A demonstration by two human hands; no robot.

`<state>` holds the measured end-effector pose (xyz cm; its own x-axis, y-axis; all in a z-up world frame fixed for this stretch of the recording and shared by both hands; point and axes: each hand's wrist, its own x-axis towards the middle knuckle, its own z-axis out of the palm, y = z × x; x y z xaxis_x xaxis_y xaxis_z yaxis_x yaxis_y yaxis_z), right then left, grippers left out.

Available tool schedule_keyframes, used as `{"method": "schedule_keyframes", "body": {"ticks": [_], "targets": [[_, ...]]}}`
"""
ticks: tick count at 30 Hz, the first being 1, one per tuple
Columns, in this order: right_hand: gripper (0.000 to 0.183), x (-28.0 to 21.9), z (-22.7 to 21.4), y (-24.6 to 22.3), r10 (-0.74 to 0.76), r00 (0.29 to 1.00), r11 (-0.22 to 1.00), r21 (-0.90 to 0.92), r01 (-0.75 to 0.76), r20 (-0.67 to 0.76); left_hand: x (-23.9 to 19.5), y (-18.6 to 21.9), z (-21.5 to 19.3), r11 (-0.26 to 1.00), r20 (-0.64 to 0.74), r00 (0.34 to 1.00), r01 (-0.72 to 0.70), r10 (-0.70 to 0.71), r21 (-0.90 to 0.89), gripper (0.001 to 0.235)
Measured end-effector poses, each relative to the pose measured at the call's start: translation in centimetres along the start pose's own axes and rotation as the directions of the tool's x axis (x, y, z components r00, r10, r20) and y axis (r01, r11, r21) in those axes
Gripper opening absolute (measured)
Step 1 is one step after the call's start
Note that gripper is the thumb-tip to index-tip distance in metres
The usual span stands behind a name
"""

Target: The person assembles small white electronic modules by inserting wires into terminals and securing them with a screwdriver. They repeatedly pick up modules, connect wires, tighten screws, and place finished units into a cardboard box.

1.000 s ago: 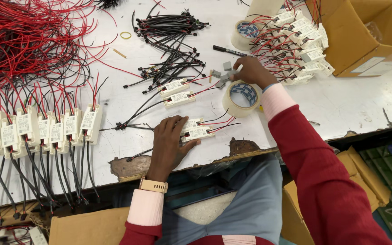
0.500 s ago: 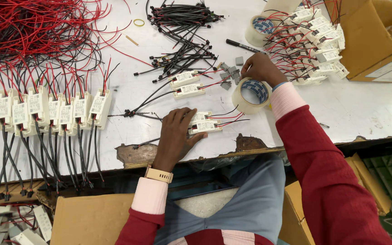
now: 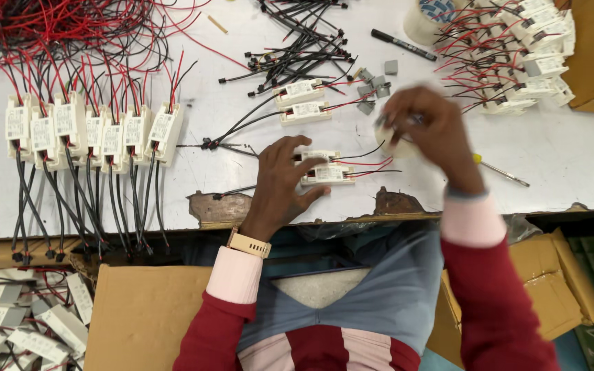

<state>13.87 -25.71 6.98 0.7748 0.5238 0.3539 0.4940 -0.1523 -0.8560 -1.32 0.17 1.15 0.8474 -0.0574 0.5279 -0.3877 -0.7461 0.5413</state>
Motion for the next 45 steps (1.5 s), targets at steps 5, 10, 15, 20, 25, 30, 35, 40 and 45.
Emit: {"method": "schedule_keyframes", "body": {"ticks": [5,10,15,20,25,30,35,40,45], "targets": [[0.008,-6.5,6.5,-2.4,-0.053,0.998,0.952,-0.303,0.039,-0.04,-0.4,-0.1,0.1,0.996,-0.032,0.996,-0.083,0.083,0.014,0.035],[0.014,-8.8,10.2,-4.1,-0.215,0.97,0.84,-0.528,0.124,-0.115,-1.1,-0.2,0.7,0.979,0.024,0.984,-0.178,0.177,0.095,0.032],[0.028,-9.8,11.3,-4.5,-0.347,0.937,0.748,-0.59,0.305,0.044,-1.2,-0.2,0.9,0.981,0.104,0.977,-0.19,0.185,0.034,0.039],[0.027,-9.7,9.5,-4.4,-0.282,0.959,0.825,-0.501,0.262,0.037,-1.4,-0.1,0.9,0.987,0.138,0.978,-0.159,0.155,0.015,0.041],[0.031,-7.9,7.4,-3.8,-0.028,1.0,0.973,-0.229,0.028,0.001,-1.1,0.2,0.7,0.987,0.139,0.978,-0.158,0.155,0.008,0.048],[0.036,-7.0,7.6,-2.6,0.031,0.991,0.978,-0.209,-0.003,0.133,-0.9,0.3,0.6,0.992,0.176,0.977,-0.117,0.124,-0.048,0.049],[0.036,-6.6,7.3,-1.8,0.092,0.982,0.988,-0.135,-0.07,0.166,-0.7,0.4,0.4,0.994,0.216,0.972,-0.074,0.089,-0.077,0.048],[0.035,-6.5,6.7,-0.7,0.13,0.971,0.99,-0.072,-0.117,0.201,-0.4,0.4,0.2,0.995,0.235,0.969,-0.064,0.082,-0.081,0.048],[0.036,-6.8,7.1,0.1,0.154,0.972,0.988,-0.005,-0.156,0.178,-0.3,0.5,0.0,0.995,0.241,0.968,-0.05,0.07,-0.088,0.05]]}}
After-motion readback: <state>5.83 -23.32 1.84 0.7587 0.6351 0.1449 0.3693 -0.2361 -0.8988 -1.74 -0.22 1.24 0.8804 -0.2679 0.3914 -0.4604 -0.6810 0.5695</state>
